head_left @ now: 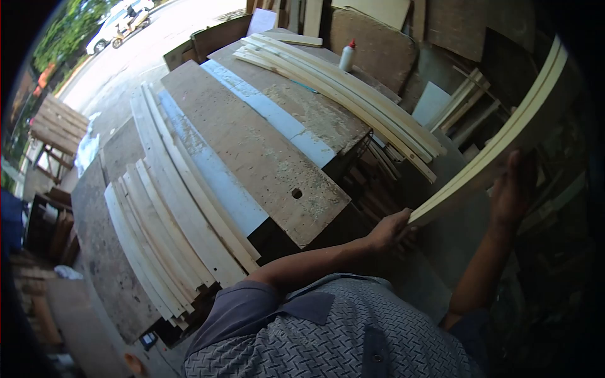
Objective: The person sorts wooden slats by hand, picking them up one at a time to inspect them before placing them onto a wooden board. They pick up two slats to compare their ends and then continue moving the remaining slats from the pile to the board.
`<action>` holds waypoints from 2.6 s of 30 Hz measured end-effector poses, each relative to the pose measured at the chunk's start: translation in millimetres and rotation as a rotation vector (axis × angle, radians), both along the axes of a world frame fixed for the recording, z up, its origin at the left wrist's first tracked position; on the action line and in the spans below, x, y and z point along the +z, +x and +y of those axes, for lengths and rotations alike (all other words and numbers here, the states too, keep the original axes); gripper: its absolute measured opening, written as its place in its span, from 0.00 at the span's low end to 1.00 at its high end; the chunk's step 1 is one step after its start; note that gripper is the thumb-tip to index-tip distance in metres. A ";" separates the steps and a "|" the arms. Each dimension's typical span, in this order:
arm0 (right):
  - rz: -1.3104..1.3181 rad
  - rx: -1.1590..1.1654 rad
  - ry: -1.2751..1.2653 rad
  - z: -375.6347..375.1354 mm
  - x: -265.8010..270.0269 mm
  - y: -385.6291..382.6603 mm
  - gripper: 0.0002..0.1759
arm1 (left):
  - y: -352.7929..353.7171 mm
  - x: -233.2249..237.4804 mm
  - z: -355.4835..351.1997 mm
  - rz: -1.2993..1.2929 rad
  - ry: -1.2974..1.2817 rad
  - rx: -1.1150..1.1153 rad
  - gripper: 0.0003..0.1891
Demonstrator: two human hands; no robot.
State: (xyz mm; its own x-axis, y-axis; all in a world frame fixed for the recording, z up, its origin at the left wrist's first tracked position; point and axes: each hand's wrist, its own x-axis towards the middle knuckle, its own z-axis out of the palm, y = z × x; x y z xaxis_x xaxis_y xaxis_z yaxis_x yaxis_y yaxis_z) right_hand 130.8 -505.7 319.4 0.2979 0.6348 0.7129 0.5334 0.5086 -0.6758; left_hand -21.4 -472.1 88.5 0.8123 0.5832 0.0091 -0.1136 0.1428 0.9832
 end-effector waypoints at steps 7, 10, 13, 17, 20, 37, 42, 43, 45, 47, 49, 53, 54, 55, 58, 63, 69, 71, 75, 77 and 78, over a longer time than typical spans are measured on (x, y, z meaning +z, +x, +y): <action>-0.006 0.273 -0.296 1.4 -42.6 16.1 0.42 | -15.4 24.0 27.9 -0.201 0.380 0.252 0.13; 0.022 0.244 -0.586 -5.9 -104.0 16.6 0.45 | -38.5 48.7 40.9 -0.320 0.357 0.272 0.16; -0.083 0.263 -0.866 -20.0 -160.7 19.6 0.50 | -66.2 68.8 52.6 -0.498 0.319 0.382 0.18; -0.339 0.253 -0.986 -33.0 -209.2 3.0 0.55 | -120.4 100.2 65.6 -0.638 0.167 0.452 0.20; -0.442 0.384 -0.923 -30.6 -230.1 -24.9 0.49 | -167.4 119.3 78.9 -0.673 0.209 0.626 0.19; 0.128 1.095 -1.001 79.1 -172.2 -324.0 0.22 | -265.2 -32.5 -36.0 -0.293 -0.204 1.211 0.34; 0.100 1.187 -1.138 79.2 -163.9 -445.3 0.23 | -262.3 -12.0 -108.0 -0.166 -0.147 1.193 0.33; 0.082 1.219 -1.143 74.2 -167.3 -464.6 0.23 | -272.8 -4.3 -116.5 -0.168 -0.145 1.228 0.33; 0.197 1.278 -1.238 62.6 -178.1 -494.3 0.23 | -295.8 9.5 -131.8 -0.216 -0.254 1.363 0.30; 0.194 1.313 -1.277 49.7 -188.5 -513.5 0.24 | -304.8 10.7 -145.5 -0.246 -0.280 1.433 0.31; 0.185 1.321 -1.308 35.8 -193.0 -527.3 0.25 | -312.8 9.5 -159.1 -0.178 -0.321 1.499 0.28; 0.138 1.338 -1.348 14.4 -199.5 -543.1 0.25 | -318.4 7.1 -178.0 -0.260 -0.344 1.549 0.23; 0.141 1.356 -1.375 9.8 -199.5 -544.4 0.25 | -317.9 4.5 -181.1 -0.259 -0.342 1.557 0.23; 0.140 1.363 -1.372 6.1 -200.5 -545.4 0.25 | -317.2 -0.1 -183.3 -0.245 -0.327 1.584 0.24; 0.103 1.403 -1.316 -3.9 -199.6 -545.3 0.23 | -315.8 -19.1 -186.6 -0.208 -0.288 1.621 0.24; 0.223 1.463 -1.238 -12.5 -182.7 -539.2 0.18 | -315.9 -24.3 -193.1 -0.082 -0.155 1.640 0.26; 0.304 1.588 -0.996 -11.2 -160.5 -509.1 0.16 | -314.2 -24.2 -186.0 0.032 -0.063 1.534 0.27; 0.323 1.563 -0.991 -7.0 -146.8 -495.2 0.14 | -310.9 -27.1 -176.2 0.010 0.015 1.483 0.27; 0.292 1.582 -0.853 3.6 -133.7 -467.1 0.14 | -297.8 -27.2 -156.4 0.055 0.122 1.408 0.26; 0.273 1.547 -0.818 7.5 -129.1 -453.6 0.14 | -289.3 -21.5 -149.5 0.081 0.083 1.358 0.24; 0.256 1.543 -0.781 9.6 -128.2 -447.0 0.15 | -285.1 -21.1 -145.9 0.084 0.087 1.341 0.24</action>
